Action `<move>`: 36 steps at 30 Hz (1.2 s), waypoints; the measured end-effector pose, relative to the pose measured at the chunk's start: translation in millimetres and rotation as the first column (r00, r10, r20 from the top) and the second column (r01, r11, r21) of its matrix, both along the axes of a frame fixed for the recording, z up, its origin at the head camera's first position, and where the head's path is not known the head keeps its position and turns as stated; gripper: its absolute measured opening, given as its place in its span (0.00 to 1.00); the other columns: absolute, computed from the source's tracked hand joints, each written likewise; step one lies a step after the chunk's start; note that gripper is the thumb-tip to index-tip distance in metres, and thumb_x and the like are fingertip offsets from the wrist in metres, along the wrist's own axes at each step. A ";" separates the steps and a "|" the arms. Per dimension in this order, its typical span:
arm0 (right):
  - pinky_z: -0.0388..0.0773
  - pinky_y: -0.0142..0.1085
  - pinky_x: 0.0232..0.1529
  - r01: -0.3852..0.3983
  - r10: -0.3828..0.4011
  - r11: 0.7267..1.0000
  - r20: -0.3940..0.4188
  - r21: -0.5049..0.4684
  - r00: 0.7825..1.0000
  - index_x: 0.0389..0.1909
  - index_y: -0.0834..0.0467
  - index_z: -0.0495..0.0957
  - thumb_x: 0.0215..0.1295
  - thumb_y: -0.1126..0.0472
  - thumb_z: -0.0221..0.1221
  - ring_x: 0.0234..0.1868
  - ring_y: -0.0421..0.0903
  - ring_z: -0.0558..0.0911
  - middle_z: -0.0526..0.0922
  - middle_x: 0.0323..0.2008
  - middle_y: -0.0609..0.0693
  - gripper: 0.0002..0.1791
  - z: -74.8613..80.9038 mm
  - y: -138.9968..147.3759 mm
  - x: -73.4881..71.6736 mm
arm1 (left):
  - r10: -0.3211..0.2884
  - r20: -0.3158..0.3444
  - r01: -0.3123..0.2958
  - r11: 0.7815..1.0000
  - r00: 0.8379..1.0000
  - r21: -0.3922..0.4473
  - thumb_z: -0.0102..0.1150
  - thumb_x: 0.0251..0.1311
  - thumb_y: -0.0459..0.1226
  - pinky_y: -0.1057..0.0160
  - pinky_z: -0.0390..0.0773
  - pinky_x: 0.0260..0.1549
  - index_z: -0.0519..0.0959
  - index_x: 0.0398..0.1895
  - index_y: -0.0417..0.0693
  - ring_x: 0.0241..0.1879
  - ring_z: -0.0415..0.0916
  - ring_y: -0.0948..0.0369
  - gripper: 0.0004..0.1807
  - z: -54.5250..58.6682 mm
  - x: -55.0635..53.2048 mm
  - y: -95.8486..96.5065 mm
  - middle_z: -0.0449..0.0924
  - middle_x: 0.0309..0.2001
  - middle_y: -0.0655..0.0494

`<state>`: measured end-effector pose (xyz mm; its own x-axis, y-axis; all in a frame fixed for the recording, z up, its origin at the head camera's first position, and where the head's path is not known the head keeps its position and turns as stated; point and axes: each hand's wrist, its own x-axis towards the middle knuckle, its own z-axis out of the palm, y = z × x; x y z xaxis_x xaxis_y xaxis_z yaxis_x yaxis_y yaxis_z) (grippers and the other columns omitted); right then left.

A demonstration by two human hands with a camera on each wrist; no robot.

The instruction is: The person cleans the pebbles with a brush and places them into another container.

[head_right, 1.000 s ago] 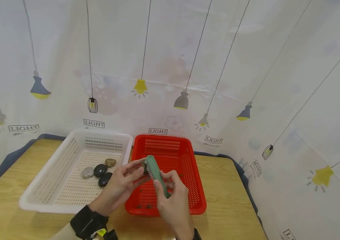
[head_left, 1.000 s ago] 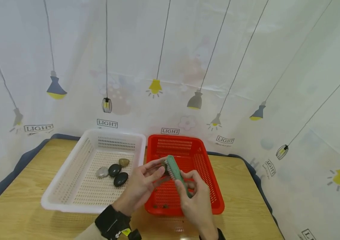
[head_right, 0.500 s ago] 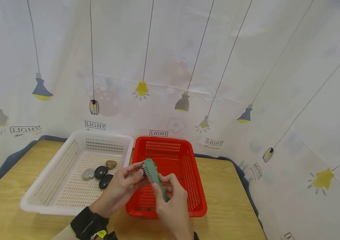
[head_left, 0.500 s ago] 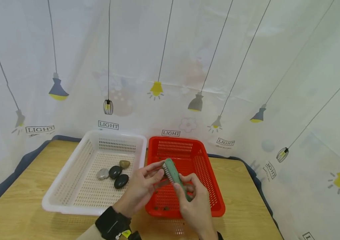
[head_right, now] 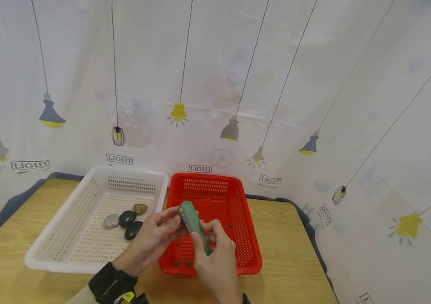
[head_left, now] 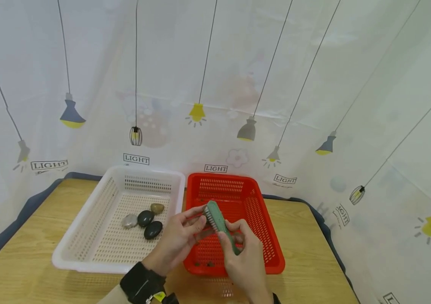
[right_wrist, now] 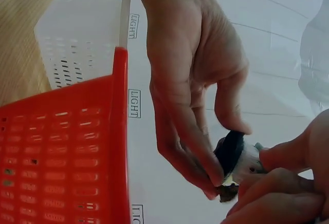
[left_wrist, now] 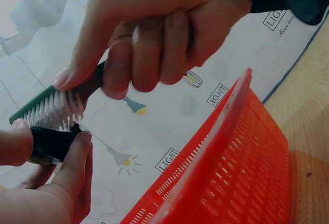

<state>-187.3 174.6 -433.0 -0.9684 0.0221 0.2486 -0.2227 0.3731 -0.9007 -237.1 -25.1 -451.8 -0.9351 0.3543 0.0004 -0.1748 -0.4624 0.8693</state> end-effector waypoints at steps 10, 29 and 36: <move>0.83 0.28 0.30 0.025 -0.025 0.999 0.014 0.024 1.000 0.51 0.59 0.83 0.83 0.62 0.72 0.35 0.37 0.88 0.93 0.65 0.65 0.08 -0.1 1.0 2.5 | 0.040 -0.027 -0.039 0.999 0.999 0.023 0.62 0.88 0.35 0.55 0.91 0.72 0.68 0.88 0.31 0.69 0.89 0.61 0.33 4.4 0.7 -5.2 0.83 0.78 0.46; 0.90 0.29 0.36 -0.037 0.037 0.997 -0.009 -0.069 0.999 0.53 0.59 0.84 0.81 0.60 0.75 0.35 0.42 0.90 0.94 0.61 0.64 0.11 -0.1 -2.5 2.7 | -0.045 -0.024 0.045 0.999 0.999 -0.008 0.61 0.89 0.36 0.63 0.90 0.70 0.64 0.89 0.27 0.65 0.91 0.65 0.35 2.2 1.4 -3.4 0.88 0.74 0.49; 0.87 0.27 0.33 0.031 -0.032 0.998 -0.012 -0.046 0.999 0.51 0.59 0.84 0.80 0.63 0.75 0.35 0.37 0.91 0.92 0.67 0.64 0.09 2.2 3.0 1.5 | -0.032 -0.031 0.033 0.999 0.999 0.026 0.60 0.89 0.36 0.57 0.89 0.74 0.64 0.90 0.30 0.71 0.86 0.59 0.35 5.6 0.7 -6.4 0.78 0.81 0.42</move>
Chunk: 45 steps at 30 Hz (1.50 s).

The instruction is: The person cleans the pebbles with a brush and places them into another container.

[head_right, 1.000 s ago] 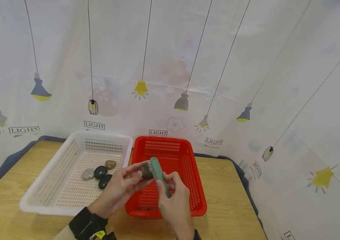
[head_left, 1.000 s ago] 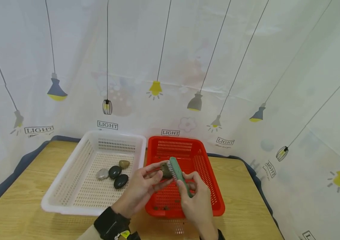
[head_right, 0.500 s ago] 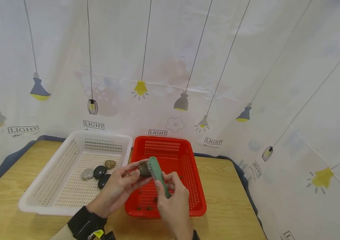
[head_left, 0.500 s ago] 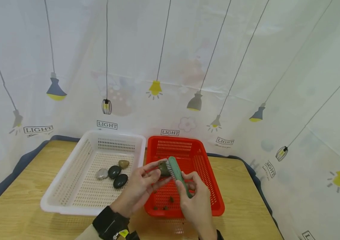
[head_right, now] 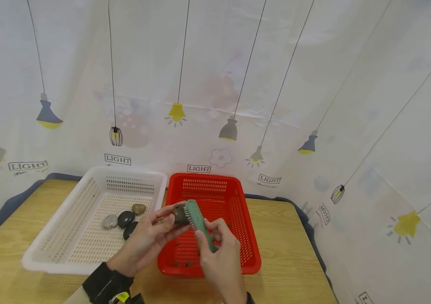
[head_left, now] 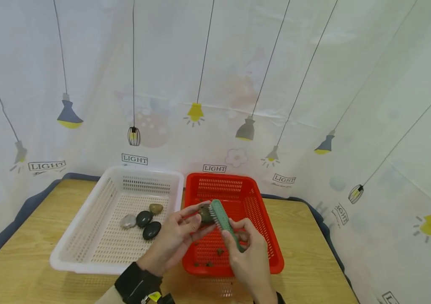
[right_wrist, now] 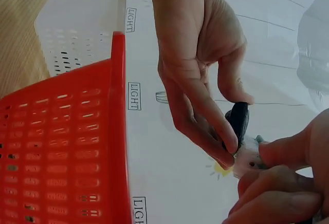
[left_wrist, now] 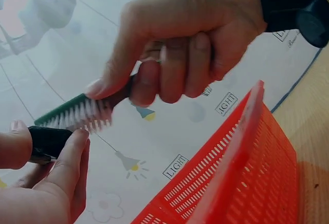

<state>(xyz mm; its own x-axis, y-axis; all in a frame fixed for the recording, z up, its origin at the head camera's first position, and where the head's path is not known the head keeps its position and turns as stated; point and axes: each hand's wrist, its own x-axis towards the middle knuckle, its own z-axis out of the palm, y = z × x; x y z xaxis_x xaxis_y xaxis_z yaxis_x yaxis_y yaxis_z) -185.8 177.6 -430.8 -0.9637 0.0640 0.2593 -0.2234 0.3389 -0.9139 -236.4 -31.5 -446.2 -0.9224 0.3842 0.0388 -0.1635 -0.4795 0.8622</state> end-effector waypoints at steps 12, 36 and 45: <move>0.86 0.29 0.31 -0.011 0.011 1.000 -0.002 -0.018 1.000 0.52 0.58 0.84 0.81 0.61 0.75 0.34 0.43 0.90 0.95 0.62 0.63 0.10 3.7 0.6 -0.8 | -0.020 -0.031 0.020 1.000 0.999 0.001 0.63 0.88 0.38 0.55 0.89 0.74 0.66 0.89 0.30 0.72 0.86 0.58 0.36 1.5 1.3 -0.5 0.79 0.80 0.44; 0.89 0.30 0.31 -0.042 0.042 0.999 -0.006 -0.011 0.999 0.53 0.57 0.83 0.81 0.63 0.74 0.35 0.42 0.90 0.95 0.60 0.63 0.10 7.6 -3.7 6.2 | -0.056 -0.046 0.056 0.998 0.997 0.003 0.60 0.89 0.39 0.59 0.88 0.75 0.63 0.91 0.31 0.71 0.88 0.62 0.36 1.7 2.3 -3.0 0.86 0.76 0.54; 0.83 0.28 0.30 0.035 -0.034 0.996 0.009 -0.082 0.999 0.59 0.60 0.83 0.82 0.64 0.73 0.38 0.41 0.92 0.96 0.57 0.63 0.13 16.9 5.4 3.2 | -0.107 -0.049 0.110 0.990 0.993 0.085 0.55 0.93 0.39 0.57 0.86 0.78 0.69 0.88 0.38 0.74 0.84 0.58 0.29 10.1 4.2 -5.5 0.80 0.79 0.55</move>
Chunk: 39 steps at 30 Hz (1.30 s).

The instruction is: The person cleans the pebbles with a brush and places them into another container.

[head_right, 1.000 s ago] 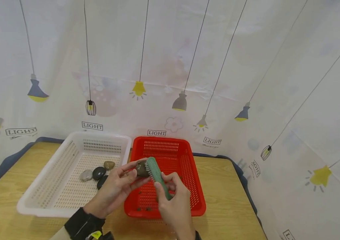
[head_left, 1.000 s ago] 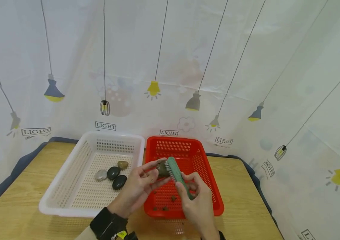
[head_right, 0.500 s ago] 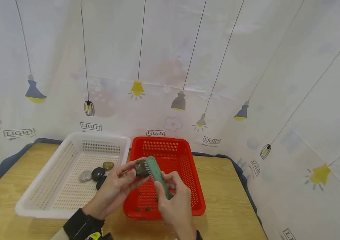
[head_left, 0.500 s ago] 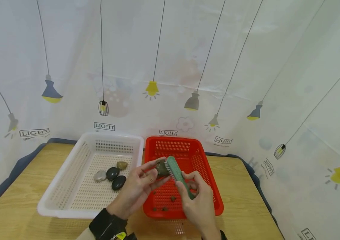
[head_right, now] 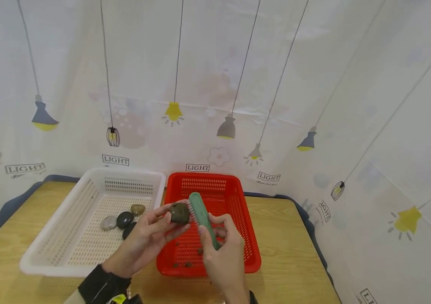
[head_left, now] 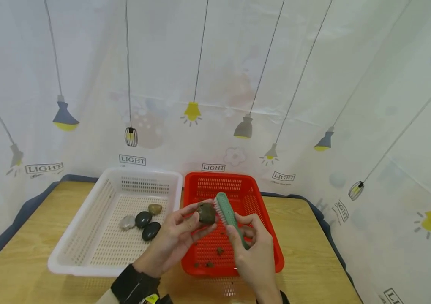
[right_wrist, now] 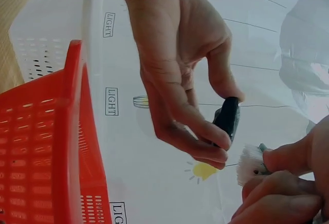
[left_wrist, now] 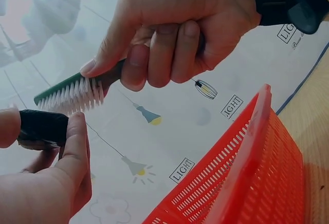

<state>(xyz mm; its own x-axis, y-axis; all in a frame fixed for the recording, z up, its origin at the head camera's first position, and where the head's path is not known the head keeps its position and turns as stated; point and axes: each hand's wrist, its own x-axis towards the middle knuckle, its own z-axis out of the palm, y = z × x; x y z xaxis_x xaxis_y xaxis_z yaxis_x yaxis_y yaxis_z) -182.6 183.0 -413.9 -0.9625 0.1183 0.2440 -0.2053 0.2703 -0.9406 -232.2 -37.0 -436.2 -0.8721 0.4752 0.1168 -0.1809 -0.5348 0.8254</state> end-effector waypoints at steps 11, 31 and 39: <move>0.80 0.27 0.27 -0.013 0.013 0.999 -0.006 -0.037 1.000 0.61 0.62 0.83 0.82 0.63 0.73 0.41 0.41 0.94 0.96 0.52 0.65 0.14 4.1 3.3 2.1 | -0.035 0.054 0.035 0.999 0.998 0.003 0.53 0.95 0.43 0.61 0.85 0.78 0.70 0.87 0.33 0.72 0.84 0.58 0.30 3.3 2.2 -0.1 0.80 0.81 0.55; 0.85 0.29 0.31 -0.064 0.066 0.997 -0.027 0.052 0.997 0.58 0.56 0.85 0.80 0.59 0.75 0.39 0.40 0.92 0.97 0.56 0.59 0.14 1.4 1.9 8.2 | 0.198 -0.071 -0.210 0.927 0.978 -0.310 0.80 0.76 0.38 0.62 0.91 0.68 0.76 0.85 0.43 0.63 0.92 0.57 0.38 0.3 7.1 1.1 0.79 0.80 0.36; 0.97 0.37 0.51 -0.068 0.075 0.980 -0.032 0.187 0.997 0.57 0.53 0.84 0.82 0.57 0.74 0.47 0.39 0.95 0.97 0.59 0.54 0.12 0.3 -0.4 9.1 | 0.209 -0.111 -0.233 0.927 0.972 -0.295 0.74 0.79 0.30 0.63 0.94 0.63 0.71 0.88 0.40 0.57 0.95 0.63 0.39 2.6 8.0 -0.3 0.79 0.80 0.31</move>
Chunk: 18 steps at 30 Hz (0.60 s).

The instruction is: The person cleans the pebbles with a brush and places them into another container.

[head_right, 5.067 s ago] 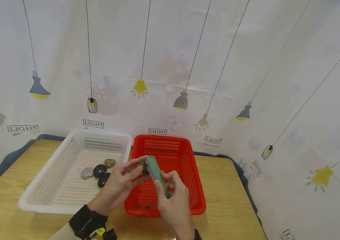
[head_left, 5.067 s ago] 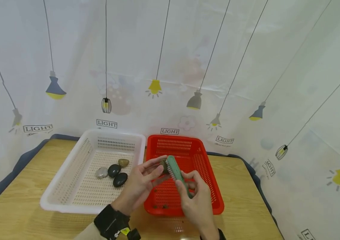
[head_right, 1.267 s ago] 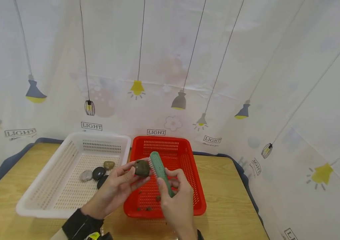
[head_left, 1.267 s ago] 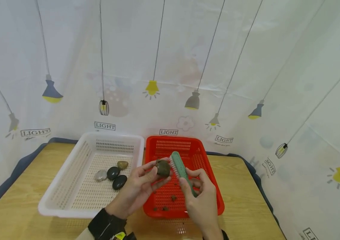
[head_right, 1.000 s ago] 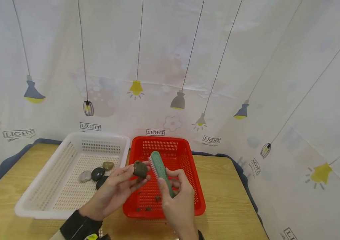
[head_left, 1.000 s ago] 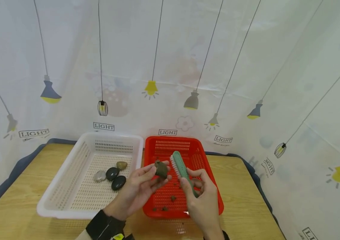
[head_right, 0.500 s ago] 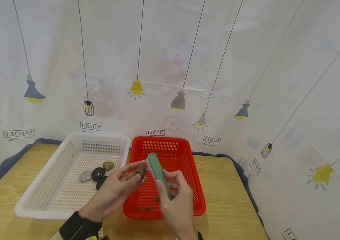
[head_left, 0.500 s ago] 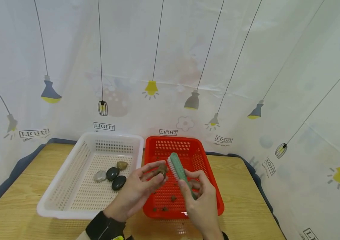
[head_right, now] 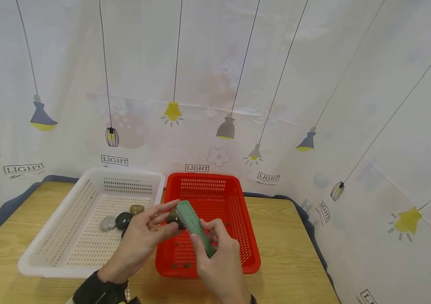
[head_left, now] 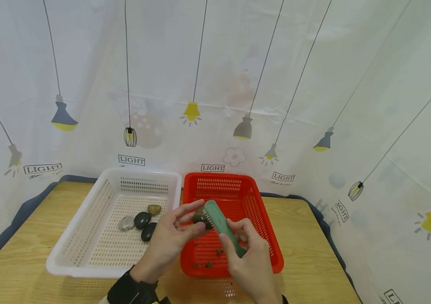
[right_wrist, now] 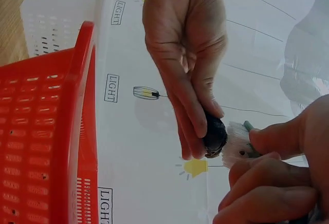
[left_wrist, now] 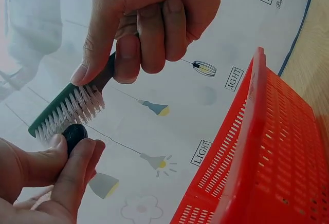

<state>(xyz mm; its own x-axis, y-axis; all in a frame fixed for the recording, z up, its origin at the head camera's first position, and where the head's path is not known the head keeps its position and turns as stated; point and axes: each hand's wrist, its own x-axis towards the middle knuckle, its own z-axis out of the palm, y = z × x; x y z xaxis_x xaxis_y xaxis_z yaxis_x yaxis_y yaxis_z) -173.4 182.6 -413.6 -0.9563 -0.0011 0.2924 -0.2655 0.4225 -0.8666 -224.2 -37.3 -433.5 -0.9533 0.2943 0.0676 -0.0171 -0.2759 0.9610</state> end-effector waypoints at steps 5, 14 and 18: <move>0.95 0.33 0.47 0.004 -0.004 1.000 0.015 -0.028 1.000 0.56 0.54 0.83 0.82 0.56 0.74 0.46 0.42 0.94 0.96 0.61 0.56 0.12 -0.4 0.4 -0.2 | 0.046 -0.003 -0.046 0.998 0.999 0.049 0.71 0.80 0.30 0.63 0.94 0.63 0.74 0.87 0.40 0.60 0.95 0.62 0.35 -0.3 2.0 2.9 0.83 0.77 0.32; 0.95 0.32 0.45 -0.002 0.003 0.997 0.010 -0.076 1.000 0.55 0.55 0.83 0.82 0.58 0.74 0.46 0.44 0.94 0.94 0.64 0.58 0.11 -1.4 -1.2 0.6 | 0.042 -0.039 -0.036 0.991 0.998 0.130 0.65 0.85 0.32 0.64 0.88 0.72 0.69 0.91 0.44 0.71 0.88 0.64 0.35 -7.0 -0.5 7.8 0.79 0.83 0.41; 0.94 0.31 0.45 -0.018 0.019 0.996 0.014 -0.085 1.000 0.56 0.56 0.83 0.83 0.59 0.73 0.44 0.41 0.94 0.96 0.59 0.58 0.12 -1.1 -2.1 1.9 | 0.055 -0.008 -0.053 0.985 0.998 0.166 0.63 0.87 0.37 0.61 0.88 0.74 0.71 0.90 0.47 0.73 0.87 0.62 0.33 -8.0 -0.5 10.3 0.85 0.79 0.51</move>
<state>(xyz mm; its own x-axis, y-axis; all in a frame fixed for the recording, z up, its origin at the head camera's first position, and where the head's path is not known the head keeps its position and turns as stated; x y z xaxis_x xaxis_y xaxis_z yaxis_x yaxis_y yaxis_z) -171.6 180.5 -414.7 -0.9605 0.0057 0.2784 -0.2597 0.3423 -0.9030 -224.7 -27.0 -441.5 -0.9663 0.2263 0.1229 0.0135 -0.4319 0.9018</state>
